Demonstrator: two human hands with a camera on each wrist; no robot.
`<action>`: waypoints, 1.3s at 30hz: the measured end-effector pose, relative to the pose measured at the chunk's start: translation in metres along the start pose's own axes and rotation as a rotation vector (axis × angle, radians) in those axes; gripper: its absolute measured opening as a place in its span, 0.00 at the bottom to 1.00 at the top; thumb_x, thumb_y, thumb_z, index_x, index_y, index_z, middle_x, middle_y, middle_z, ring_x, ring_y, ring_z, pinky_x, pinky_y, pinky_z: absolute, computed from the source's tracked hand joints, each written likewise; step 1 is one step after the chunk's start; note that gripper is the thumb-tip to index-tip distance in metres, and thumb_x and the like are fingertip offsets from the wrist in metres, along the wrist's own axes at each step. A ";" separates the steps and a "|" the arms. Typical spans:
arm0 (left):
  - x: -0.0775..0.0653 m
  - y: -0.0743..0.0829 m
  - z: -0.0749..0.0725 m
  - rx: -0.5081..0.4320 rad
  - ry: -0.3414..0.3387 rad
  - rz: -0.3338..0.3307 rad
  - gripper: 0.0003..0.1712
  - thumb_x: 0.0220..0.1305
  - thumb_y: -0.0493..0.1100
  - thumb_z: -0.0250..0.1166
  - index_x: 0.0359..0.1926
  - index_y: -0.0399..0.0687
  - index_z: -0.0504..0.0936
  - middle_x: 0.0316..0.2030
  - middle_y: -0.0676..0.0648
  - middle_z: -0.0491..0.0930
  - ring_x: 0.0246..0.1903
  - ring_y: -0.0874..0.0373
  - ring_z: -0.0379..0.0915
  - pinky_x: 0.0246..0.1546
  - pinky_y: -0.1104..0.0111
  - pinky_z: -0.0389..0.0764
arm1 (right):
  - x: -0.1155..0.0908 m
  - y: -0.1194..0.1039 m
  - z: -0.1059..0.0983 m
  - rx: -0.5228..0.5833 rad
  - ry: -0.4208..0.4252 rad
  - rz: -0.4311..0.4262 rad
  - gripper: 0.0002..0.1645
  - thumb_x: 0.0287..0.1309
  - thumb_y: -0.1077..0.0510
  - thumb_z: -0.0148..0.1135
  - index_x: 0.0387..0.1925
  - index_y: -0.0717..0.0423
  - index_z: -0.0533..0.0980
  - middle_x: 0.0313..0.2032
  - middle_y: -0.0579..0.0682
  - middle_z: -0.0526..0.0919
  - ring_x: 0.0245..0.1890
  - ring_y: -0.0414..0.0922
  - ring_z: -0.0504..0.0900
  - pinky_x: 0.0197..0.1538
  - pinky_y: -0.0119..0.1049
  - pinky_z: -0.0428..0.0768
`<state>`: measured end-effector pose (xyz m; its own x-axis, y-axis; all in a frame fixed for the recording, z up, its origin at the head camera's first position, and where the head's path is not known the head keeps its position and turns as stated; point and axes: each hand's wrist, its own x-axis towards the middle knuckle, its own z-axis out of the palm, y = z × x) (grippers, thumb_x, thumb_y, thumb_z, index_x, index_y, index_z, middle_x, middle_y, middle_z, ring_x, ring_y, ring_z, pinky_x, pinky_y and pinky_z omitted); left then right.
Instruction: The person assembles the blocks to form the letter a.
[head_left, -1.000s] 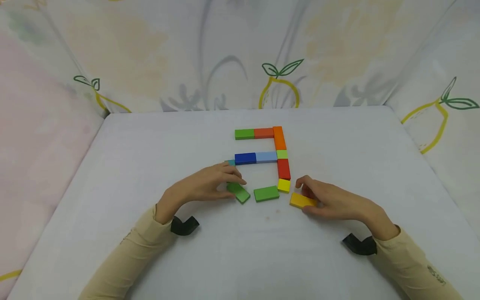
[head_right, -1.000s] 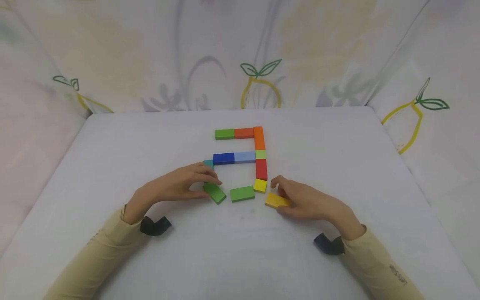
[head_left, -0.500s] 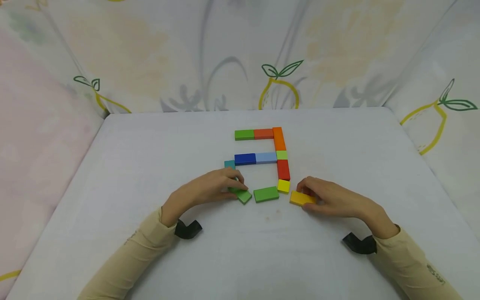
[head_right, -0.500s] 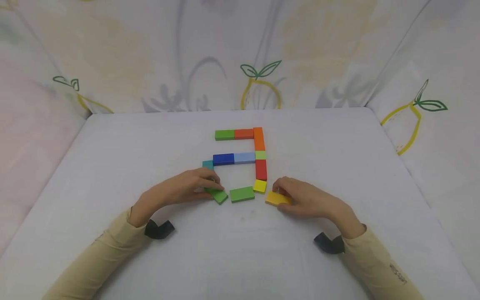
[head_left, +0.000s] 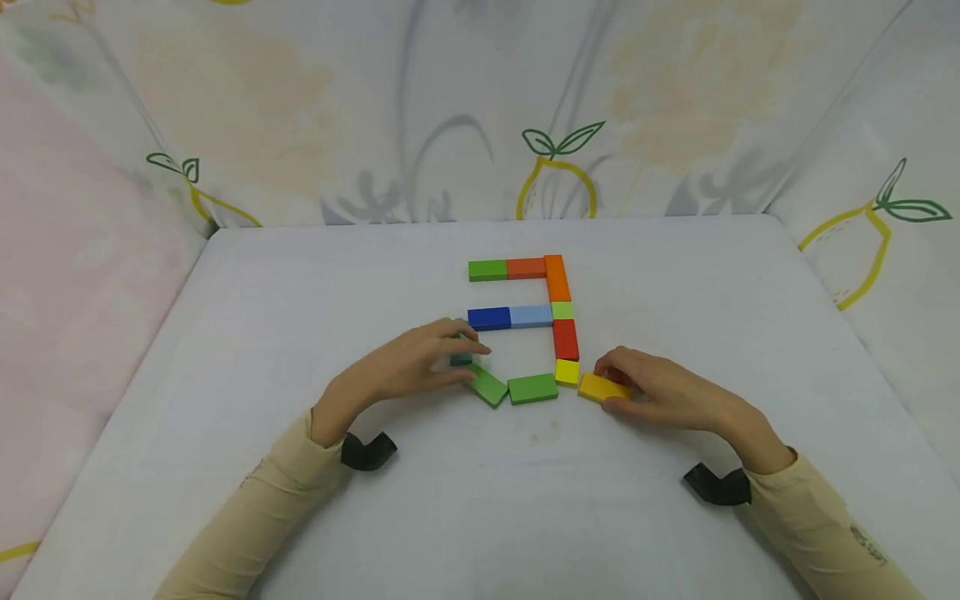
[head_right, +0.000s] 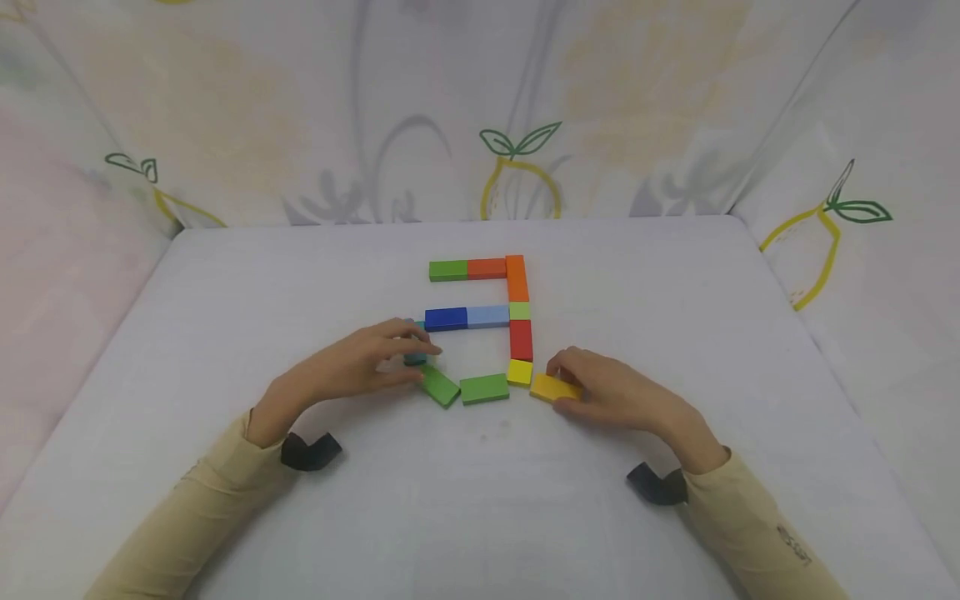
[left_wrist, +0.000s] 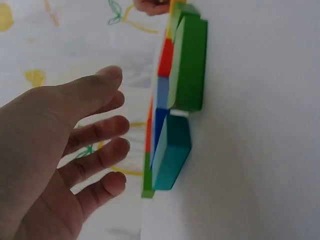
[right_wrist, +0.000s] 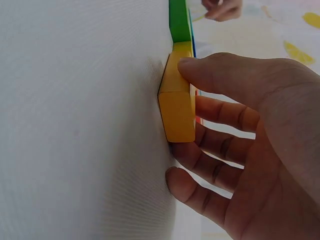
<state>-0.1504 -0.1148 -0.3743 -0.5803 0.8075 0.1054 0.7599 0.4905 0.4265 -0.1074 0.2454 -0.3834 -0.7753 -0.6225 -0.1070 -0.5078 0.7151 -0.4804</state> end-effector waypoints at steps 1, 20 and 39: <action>-0.002 -0.003 -0.004 -0.017 0.008 -0.049 0.21 0.60 0.46 0.66 0.55 0.51 0.79 0.48 0.50 0.75 0.44 0.59 0.72 0.45 0.67 0.77 | 0.001 0.001 0.000 0.000 0.000 0.003 0.20 0.54 0.53 0.67 0.47 0.48 0.70 0.35 0.39 0.74 0.34 0.35 0.71 0.40 0.29 0.76; -0.005 -0.030 0.002 -0.082 0.049 -0.342 0.27 0.60 0.49 0.65 0.58 0.46 0.73 0.44 0.46 0.75 0.34 0.59 0.70 0.37 0.68 0.73 | 0.001 0.006 0.001 0.031 0.025 -0.006 0.21 0.53 0.52 0.68 0.47 0.47 0.71 0.34 0.38 0.73 0.34 0.36 0.71 0.39 0.28 0.75; -0.006 -0.027 0.000 -0.097 0.042 -0.354 0.29 0.57 0.51 0.68 0.57 0.45 0.74 0.44 0.46 0.75 0.34 0.58 0.69 0.37 0.68 0.72 | 0.004 0.009 0.003 0.004 0.038 0.007 0.19 0.56 0.51 0.66 0.48 0.49 0.75 0.37 0.38 0.74 0.37 0.34 0.71 0.42 0.30 0.75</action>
<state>-0.1672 -0.1332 -0.3868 -0.8153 0.5783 -0.0278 0.4800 0.7020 0.5262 -0.1144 0.2482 -0.3906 -0.7922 -0.6053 -0.0773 -0.5012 0.7177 -0.4833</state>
